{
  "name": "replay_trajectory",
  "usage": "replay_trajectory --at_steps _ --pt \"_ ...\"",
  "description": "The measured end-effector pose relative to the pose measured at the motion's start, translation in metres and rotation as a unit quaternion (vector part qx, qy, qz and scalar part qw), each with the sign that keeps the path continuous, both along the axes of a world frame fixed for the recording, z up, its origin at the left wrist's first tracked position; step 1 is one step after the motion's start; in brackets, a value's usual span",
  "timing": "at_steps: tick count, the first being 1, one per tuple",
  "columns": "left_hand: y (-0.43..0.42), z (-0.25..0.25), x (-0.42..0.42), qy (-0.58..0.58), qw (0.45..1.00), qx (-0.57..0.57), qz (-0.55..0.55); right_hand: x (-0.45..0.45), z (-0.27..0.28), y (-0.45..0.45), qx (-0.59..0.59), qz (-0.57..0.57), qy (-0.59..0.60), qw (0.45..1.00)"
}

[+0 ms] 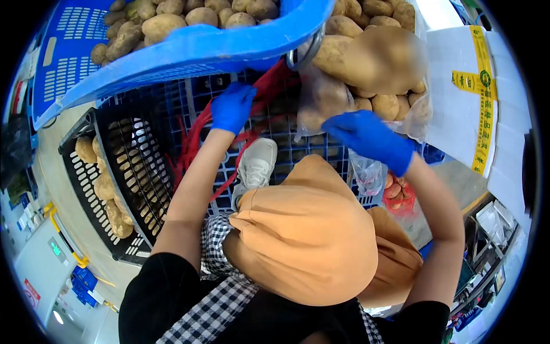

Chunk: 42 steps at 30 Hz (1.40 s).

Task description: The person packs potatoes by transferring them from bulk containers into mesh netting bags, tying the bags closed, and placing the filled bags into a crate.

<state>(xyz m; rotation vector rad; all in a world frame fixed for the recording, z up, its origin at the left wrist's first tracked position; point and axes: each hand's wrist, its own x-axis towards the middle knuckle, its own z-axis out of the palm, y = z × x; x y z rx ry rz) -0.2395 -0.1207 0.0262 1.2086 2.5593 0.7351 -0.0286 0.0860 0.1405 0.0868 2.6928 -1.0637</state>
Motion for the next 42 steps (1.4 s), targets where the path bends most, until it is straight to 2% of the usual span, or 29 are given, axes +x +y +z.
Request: replay_trajectory --at_steps 2,3,4,6,7,9,12,14,15,17,19,22,23,25,27,29,30,31,33,36,37,39,42 --pt "-0.008 0.022 0.0 0.018 0.996 0.077 -0.027 -0.02 -0.014 -0.028 -0.216 -0.154 -0.029 0.964" --pt "-0.007 0.04 0.006 0.007 0.993 0.111 -0.046 -0.028 -0.016 -0.04 -0.322 -0.231 -0.045 0.917" --pt "-0.006 0.055 0.013 -0.009 0.987 0.146 -0.068 -0.035 -0.015 -0.047 -0.372 -0.261 -0.04 0.89" --pt "-0.003 0.071 0.026 -0.165 0.976 0.135 -0.04 -0.044 -0.011 -0.046 -0.462 -0.323 -0.025 0.825" --pt "0.001 0.079 0.032 -0.243 0.961 0.126 -0.029 -0.044 -0.008 -0.038 -0.475 -0.307 -0.036 0.824" --pt "0.006 0.092 0.035 -0.314 0.943 0.103 -0.034 -0.041 -0.001 -0.018 -0.5 -0.273 -0.056 0.82" --pt "0.015 0.101 0.039 -0.376 0.919 0.105 -0.046 -0.039 0.006 -0.004 -0.489 -0.278 -0.001 0.827" --pt "0.02 0.097 0.038 -0.397 0.906 0.132 -0.062 -0.036 0.001 -0.001 -0.473 -0.284 -0.014 0.834" --pt "0.025 0.099 0.037 -0.339 0.926 0.136 -0.101 -0.037 0.005 0.002 -0.468 -0.289 -0.017 0.835" --pt "0.044 0.118 0.048 -0.23 0.954 0.16 -0.111 -0.037 0.016 0.004 -0.453 -0.297 -0.016 0.841" --pt "0.061 0.124 0.06 -0.143 0.962 0.193 -0.128 -0.034 0.029 0.002 -0.428 -0.302 -0.003 0.852" --pt "0.082 0.113 0.065 -0.357 0.906 0.221 -0.057 -0.022 0.033 0.007 -0.434 -0.355 -0.058 0.826" --pt "0.089 0.113 0.065 -0.523 0.813 0.257 -0.011 -0.014 0.033 0.012 -0.424 -0.355 -0.058 0.831" --pt "0.1 0.102 0.058 -0.576 0.763 0.285 0.066 0.003 0.034 0.026 -0.401 -0.352 -0.054 0.844" --pt "0.113 0.104 0.062 -0.607 0.708 0.322 0.164 0.026 0.014 0.023 -0.295 -0.259 0.075 0.917" --pt "0.123 0.104 0.07 -0.576 0.74 0.326 0.122 0.036 0.007 0.011 -0.15 -0.122 0.169 0.966" --pt "0.129 0.103 0.074 -0.559 0.755 0.328 0.099 0.036 0.012 0.004 -0.123 -0.087 0.187 0.971" --pt "0.139 0.102 0.081 -0.484 0.799 0.347 0.088 0.034 0.017 -0.002 -0.095 -0.053 0.206 0.972" --pt "0.144 0.101 0.08 -0.463 0.809 0.359 0.03 0.027 0.031 0.002 -0.05 -0.005 0.21 0.976" --pt "0.146 0.113 0.084 -0.443 0.827 0.348 -0.001 0.031 0.027 0.042 -0.143 -0.098 0.147 0.974" --pt "0.146 0.115 0.086 -0.439 0.829 0.348 -0.009 0.03 0.022 0.054 -0.229 -0.15 0.136 0.952" --pt "0.145 0.118 0.089 -0.424 0.839 0.341 -0.025 0.026 0.019 0.072 -0.392 -0.247 0.111 0.879" --pt "0.145 0.123 0.096 -0.369 0.874 0.313 -0.054 0.011 0.032 0.063 -0.55 -0.376 0.077 0.742"
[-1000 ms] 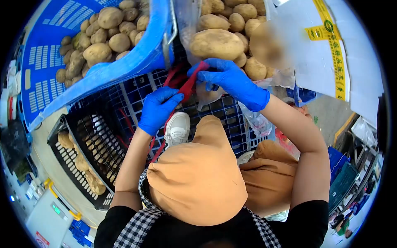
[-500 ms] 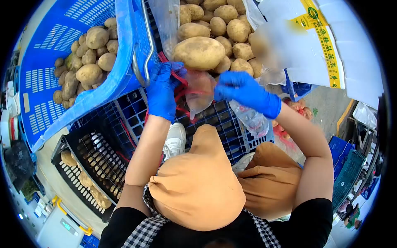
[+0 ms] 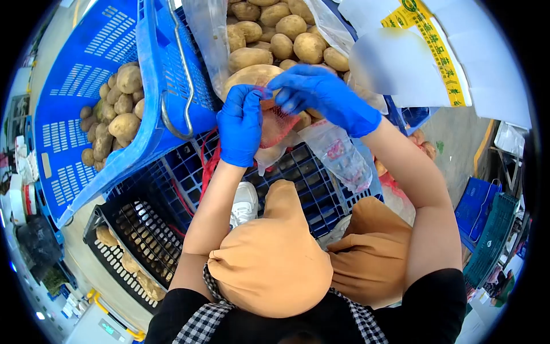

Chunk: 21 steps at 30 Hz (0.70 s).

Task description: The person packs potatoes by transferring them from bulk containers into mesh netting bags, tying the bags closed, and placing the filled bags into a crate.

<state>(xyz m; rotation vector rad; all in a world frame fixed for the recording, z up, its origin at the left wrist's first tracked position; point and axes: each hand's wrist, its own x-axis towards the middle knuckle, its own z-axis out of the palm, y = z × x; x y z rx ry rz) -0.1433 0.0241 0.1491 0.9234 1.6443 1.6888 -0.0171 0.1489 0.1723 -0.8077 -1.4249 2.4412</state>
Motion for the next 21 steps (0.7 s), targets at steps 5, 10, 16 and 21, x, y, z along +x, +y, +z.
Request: replay_trajectory --at_steps 5,10,16,21 --pt "0.0 0.001 -0.004 0.109 0.994 -0.012 0.01 -0.015 -0.005 -0.036 -0.099 0.075 -0.009 0.992" --pt "0.005 -0.003 -0.007 0.024 0.999 0.008 0.044 -0.016 -0.013 -0.044 -0.077 0.026 0.06 0.995" --pt "0.004 -0.005 -0.012 -0.199 0.977 0.02 0.077 -0.009 -0.012 -0.031 -0.001 0.048 0.025 0.999" --pt "-0.026 0.016 -0.01 -0.093 0.991 -0.091 -0.006 -0.007 -0.024 -0.027 0.041 0.067 0.01 0.997"
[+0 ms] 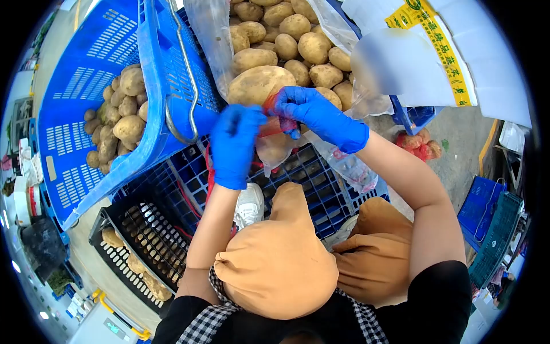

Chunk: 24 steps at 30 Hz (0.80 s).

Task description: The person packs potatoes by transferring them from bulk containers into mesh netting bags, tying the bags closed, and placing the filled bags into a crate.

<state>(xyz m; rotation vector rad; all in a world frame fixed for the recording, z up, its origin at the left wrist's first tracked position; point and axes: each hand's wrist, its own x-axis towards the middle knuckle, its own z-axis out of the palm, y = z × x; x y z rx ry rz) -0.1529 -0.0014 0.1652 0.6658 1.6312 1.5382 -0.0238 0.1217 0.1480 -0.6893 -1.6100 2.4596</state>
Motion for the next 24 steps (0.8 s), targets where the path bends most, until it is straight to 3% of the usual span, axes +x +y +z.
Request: replay_trajectory --at_steps 3,7,8,11,14,18,20,23,24 --pt "0.002 -0.02 0.004 0.055 0.994 -0.054 -0.073 -0.006 -0.005 -0.003 0.009 0.028 0.005 1.0" --pt "0.003 -0.03 -0.003 -0.266 0.96 0.063 -0.055 -0.007 -0.005 -0.007 -0.067 0.031 0.035 0.997" --pt "0.002 -0.037 -0.003 -0.298 0.945 0.113 -0.077 -0.006 -0.005 -0.006 -0.092 0.032 0.053 0.994" --pt "-0.002 -0.036 0.002 -0.352 0.927 0.116 -0.054 -0.004 -0.007 -0.009 -0.191 0.017 0.08 0.978" --pt "-0.006 -0.046 -0.009 -0.343 0.921 0.155 -0.104 -0.001 -0.014 -0.002 -0.195 0.002 0.146 0.97" --pt "-0.005 -0.033 -0.012 -0.376 0.918 0.125 0.004 0.0 -0.007 0.006 -0.058 -0.069 0.045 0.995" --pt "-0.004 -0.031 -0.018 -0.448 0.885 0.086 0.091 0.009 -0.014 0.008 0.112 -0.021 -0.023 0.993" --pt "-0.006 -0.026 -0.026 -0.584 0.786 0.148 0.139 0.024 -0.027 0.011 0.355 0.001 -0.133 0.925" --pt "-0.008 -0.023 -0.028 -0.673 0.707 0.195 0.093 0.026 -0.026 0.01 0.43 0.001 -0.171 0.887"
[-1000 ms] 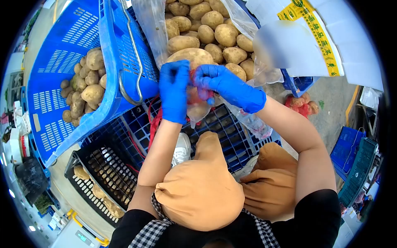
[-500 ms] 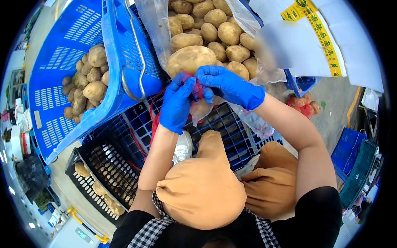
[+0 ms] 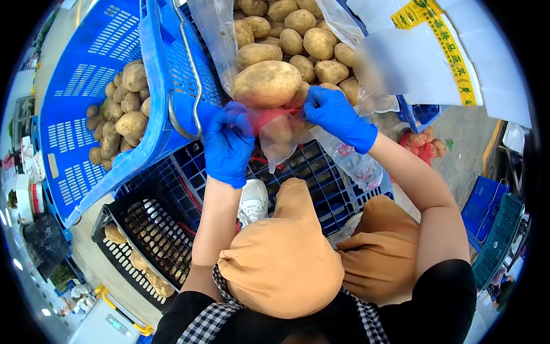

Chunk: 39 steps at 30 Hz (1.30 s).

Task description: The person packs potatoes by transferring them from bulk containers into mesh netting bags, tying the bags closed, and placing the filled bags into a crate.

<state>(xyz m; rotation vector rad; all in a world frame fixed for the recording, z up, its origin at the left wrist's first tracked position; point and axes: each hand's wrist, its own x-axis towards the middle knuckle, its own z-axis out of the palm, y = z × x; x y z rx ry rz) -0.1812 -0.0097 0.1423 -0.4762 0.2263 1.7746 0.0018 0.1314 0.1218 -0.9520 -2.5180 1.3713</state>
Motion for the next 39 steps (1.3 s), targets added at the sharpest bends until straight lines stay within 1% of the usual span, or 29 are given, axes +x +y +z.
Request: replay_trajectory --at_steps 1,2,3,6,7,8,9,10,13,14,15,16,17,19,20,21,22,23,24,25,27,29,30,33,34,35,37,38,39 --pt "-0.004 0.004 -0.002 -0.103 0.991 0.088 -0.011 0.001 0.002 -0.001 -0.133 -0.068 0.059 0.987" --pt "-0.006 0.006 -0.002 -0.203 0.963 0.174 -0.021 0.001 0.006 0.0 -0.261 -0.134 0.116 0.949" --pt "-0.006 0.006 -0.002 -0.135 0.973 0.181 -0.055 0.001 0.011 0.0 -0.383 -0.196 0.171 0.887" --pt "-0.009 -0.003 0.002 0.079 0.968 0.172 -0.164 -0.005 0.016 0.016 -0.552 -0.323 0.287 0.713" --pt "-0.011 -0.006 0.005 0.239 0.947 0.052 -0.209 -0.002 0.012 0.022 -0.559 -0.302 0.283 0.719" --pt "-0.013 -0.006 0.011 0.39 0.885 -0.065 -0.244 0.003 0.007 0.032 -0.563 -0.281 0.28 0.725" --pt "-0.014 -0.002 0.017 0.527 0.787 -0.177 -0.266 0.008 0.007 0.04 -0.564 -0.261 0.278 0.732" --pt "-0.021 -0.013 0.021 0.694 0.678 -0.123 -0.209 0.007 0.013 0.039 -0.562 -0.271 0.253 0.739" --pt "-0.025 -0.023 0.015 0.749 0.599 -0.203 -0.198 0.013 0.019 0.014 -0.333 -0.165 0.156 0.915" --pt "-0.023 -0.023 0.01 0.702 0.661 -0.224 -0.144 0.009 0.025 0.004 -0.259 -0.174 0.057 0.949" --pt "-0.022 -0.023 0.003 0.647 0.716 -0.245 -0.091 0.01 0.025 -0.002 -0.229 -0.149 0.061 0.96" --pt "-0.025 -0.014 -0.009 0.481 0.851 -0.193 -0.082 0.013 0.022 -0.007 -0.2 -0.123 0.062 0.97" --pt "-0.026 -0.01 -0.011 0.405 0.895 -0.164 -0.09 0.017 0.017 -0.012 -0.174 -0.098 0.061 0.978" --pt "-0.024 -0.005 -0.012 0.245 0.959 -0.099 -0.098 0.021 0.013 -0.005 -0.117 -0.061 0.058 0.99" --pt "-0.026 -0.007 -0.007 0.246 0.958 -0.027 -0.143 0.021 0.015 0.003 -0.088 -0.056 0.05 0.993" --pt "-0.025 -0.007 0.004 0.276 0.946 -0.082 -0.15 0.018 0.02 0.012 -0.059 -0.049 0.041 0.996" --pt "-0.022 -0.006 0.019 0.303 0.93 -0.137 -0.154 0.011 0.023 0.03 0.012 -0.055 0.083 0.995" --pt "-0.019 -0.005 0.03 0.329 0.911 -0.193 -0.157 0.001 0.025 0.046 0.025 -0.094 0.13 0.987" --pt "-0.015 -0.005 0.036 0.36 0.903 -0.177 -0.155 -0.007 0.031 0.066 0.163 -0.043 0.139 0.976" --pt "-0.011 -0.006 0.04 0.391 0.893 -0.161 -0.155 -0.016 0.022 0.082 0.273 -0.023 0.043 0.961" --pt "-0.004 -0.005 0.045 0.441 0.873 -0.129 -0.166 -0.033 -0.002 0.105 0.476 0.013 -0.148 0.867" --pt "0.002 -0.001 0.046 0.48 0.852 -0.1 -0.186 -0.052 -0.005 0.115 0.371 -0.027 -0.244 0.896" --pt "0.006 -0.004 0.054 0.498 0.849 -0.089 -0.153 -0.062 -0.006 0.118 0.313 -0.046 -0.289 0.903" --pt "0.002 0.005 0.052 0.455 0.847 -0.093 -0.26 -0.037 -0.007 0.148 0.112 -0.053 -0.121 0.985" --pt "0.001 0.007 0.053 0.449 0.847 -0.102 -0.266 -0.023 -0.011 0.16 -0.051 -0.066 -0.002 0.996" --pt "0.003 0.006 0.053 0.456 0.844 -0.108 -0.26 -0.013 -0.017 0.169 -0.169 -0.049 0.11 0.978" --pt "0.004 0.004 0.057 0.463 0.841 -0.122 -0.253 0.003 0.022 0.152 -0.375 -0.12 0.206 0.896" --pt "0.006 0.008 0.056 0.478 0.827 -0.14 -0.26 0.007 0.024 0.15 -0.491 -0.133 0.284 0.813" --pt "0.008 0.009 0.056 0.487 0.825 -0.133 -0.254 0.01 0.041 0.137 -0.56 -0.13 0.337 0.745"
